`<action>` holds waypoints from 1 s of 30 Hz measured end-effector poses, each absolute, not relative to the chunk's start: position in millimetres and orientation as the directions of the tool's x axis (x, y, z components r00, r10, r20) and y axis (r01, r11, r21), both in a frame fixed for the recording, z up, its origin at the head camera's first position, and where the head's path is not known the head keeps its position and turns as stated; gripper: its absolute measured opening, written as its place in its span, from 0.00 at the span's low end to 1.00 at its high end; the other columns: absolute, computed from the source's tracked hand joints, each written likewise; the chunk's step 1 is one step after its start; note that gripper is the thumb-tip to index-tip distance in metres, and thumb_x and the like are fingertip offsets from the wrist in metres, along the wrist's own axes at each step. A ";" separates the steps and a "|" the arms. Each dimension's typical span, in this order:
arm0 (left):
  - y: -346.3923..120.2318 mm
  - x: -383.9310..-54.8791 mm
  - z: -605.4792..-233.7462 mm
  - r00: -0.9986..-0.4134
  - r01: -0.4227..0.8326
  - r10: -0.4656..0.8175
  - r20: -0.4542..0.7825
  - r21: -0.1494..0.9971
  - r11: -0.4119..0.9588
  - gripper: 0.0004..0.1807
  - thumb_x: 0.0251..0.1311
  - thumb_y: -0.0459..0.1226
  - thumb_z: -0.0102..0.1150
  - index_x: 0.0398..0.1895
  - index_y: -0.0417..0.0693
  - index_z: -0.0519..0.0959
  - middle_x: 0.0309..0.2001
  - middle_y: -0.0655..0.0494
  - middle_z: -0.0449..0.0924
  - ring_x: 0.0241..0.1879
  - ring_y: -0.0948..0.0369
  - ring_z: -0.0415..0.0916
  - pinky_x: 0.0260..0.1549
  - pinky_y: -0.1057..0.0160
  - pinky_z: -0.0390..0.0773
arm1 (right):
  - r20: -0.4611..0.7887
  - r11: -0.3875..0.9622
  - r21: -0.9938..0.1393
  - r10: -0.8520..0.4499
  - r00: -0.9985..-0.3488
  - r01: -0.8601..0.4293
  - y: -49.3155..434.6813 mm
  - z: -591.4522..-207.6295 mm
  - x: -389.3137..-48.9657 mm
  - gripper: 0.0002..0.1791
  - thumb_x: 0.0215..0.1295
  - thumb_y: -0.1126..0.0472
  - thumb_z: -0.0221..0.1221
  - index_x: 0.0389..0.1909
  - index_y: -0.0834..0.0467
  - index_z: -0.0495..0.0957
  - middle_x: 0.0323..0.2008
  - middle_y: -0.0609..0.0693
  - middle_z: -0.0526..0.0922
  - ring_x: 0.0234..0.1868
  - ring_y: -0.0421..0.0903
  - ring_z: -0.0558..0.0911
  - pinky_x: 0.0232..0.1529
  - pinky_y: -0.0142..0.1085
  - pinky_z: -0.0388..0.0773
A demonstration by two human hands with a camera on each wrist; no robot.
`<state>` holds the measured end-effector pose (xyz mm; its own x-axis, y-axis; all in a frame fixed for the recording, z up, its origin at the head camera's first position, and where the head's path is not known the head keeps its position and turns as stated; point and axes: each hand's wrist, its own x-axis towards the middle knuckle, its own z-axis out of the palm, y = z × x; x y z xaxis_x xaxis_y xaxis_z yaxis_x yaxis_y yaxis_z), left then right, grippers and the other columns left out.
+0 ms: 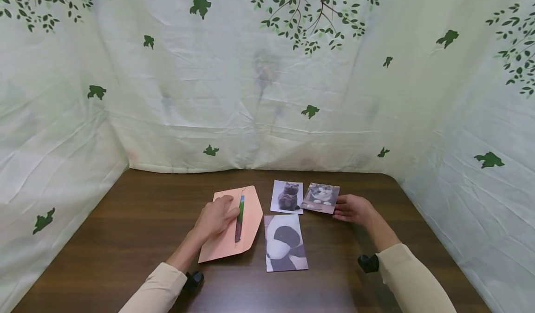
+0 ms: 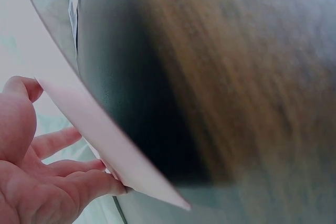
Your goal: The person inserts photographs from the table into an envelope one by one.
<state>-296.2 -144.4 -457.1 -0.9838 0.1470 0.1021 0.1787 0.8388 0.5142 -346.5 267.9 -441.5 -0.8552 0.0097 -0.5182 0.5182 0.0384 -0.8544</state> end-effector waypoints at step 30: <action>-144.9 -292.9 -454.4 -0.979 0.199 0.153 0.133 0.496 0.845 0.27 0.67 0.41 0.53 0.64 0.33 0.74 0.59 0.35 0.80 0.55 0.37 0.79 0.55 0.43 0.77 | -0.475 0.037 -0.873 0.168 -0.864 0.487 259.9 -449.4 -351.2 0.27 0.72 0.65 0.56 0.68 0.74 0.67 0.61 0.68 0.77 0.36 0.46 0.85 0.45 0.40 0.86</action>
<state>-292.9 -144.9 -454.4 -0.9793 0.1530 0.1326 0.1992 0.8453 0.4958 -351.2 259.9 -449.4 -0.8642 0.1675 -0.4745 0.4865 0.0371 -0.8729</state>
